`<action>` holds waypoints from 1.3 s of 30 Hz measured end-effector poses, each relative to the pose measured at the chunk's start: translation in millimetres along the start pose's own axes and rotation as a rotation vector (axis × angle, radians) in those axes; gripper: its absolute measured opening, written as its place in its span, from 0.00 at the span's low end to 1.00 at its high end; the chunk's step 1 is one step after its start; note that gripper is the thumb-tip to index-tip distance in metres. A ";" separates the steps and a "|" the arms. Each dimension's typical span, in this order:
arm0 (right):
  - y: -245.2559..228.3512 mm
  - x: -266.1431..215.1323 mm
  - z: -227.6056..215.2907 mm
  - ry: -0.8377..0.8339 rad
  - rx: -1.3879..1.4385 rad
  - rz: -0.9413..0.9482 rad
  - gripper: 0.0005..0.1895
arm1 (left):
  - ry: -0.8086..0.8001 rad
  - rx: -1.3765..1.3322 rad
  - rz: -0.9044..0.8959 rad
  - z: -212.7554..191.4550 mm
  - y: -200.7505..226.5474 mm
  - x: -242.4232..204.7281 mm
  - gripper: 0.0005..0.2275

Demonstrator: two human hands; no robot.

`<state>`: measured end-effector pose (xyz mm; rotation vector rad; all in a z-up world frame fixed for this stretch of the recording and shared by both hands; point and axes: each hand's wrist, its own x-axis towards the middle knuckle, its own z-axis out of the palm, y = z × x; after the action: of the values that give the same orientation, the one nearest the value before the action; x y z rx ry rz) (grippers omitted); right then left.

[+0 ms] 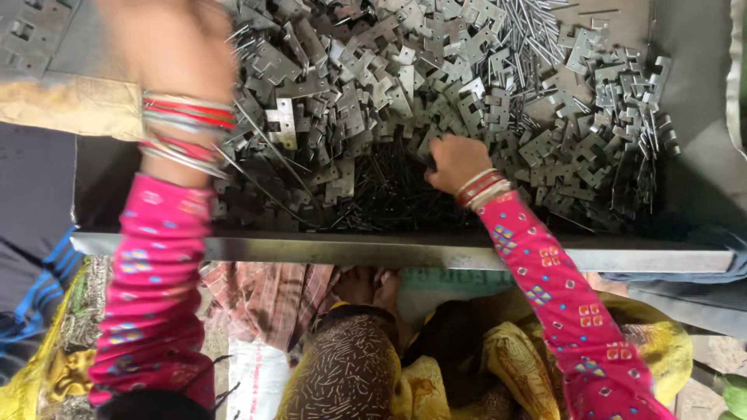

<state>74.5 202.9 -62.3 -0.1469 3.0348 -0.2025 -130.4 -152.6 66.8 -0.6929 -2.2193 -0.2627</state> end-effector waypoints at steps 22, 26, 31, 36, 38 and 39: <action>61.8 -43.3 -51.4 0.539 1.946 0.463 0.34 | -0.581 -0.204 0.671 104.1 251.3 -88.4 0.09; 41.0 -33.7 -22.6 0.408 0.791 0.142 0.22 | -0.488 -0.284 0.743 104.3 239.4 -101.8 0.07; 13.2 -29.4 17.2 -0.344 0.127 -0.053 0.19 | -0.389 -0.290 0.734 103.7 222.4 -92.5 0.08; 8.3 -27.0 11.4 -0.255 0.235 -0.231 0.19 | -0.386 -0.375 0.705 86.5 224.5 -72.8 0.07; 13.0 -22.4 -4.6 -0.147 0.427 -0.153 0.20 | -0.373 -0.442 0.645 76.3 219.6 -66.5 0.05; 16.3 -20.5 -14.1 -0.094 0.524 -0.112 0.22 | -0.467 -0.583 0.521 71.5 216.0 -63.4 0.06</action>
<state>91.9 222.9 -48.8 -0.2717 2.7670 -0.9508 -20.2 29.7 -35.2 -1.7642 -2.2866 -0.5287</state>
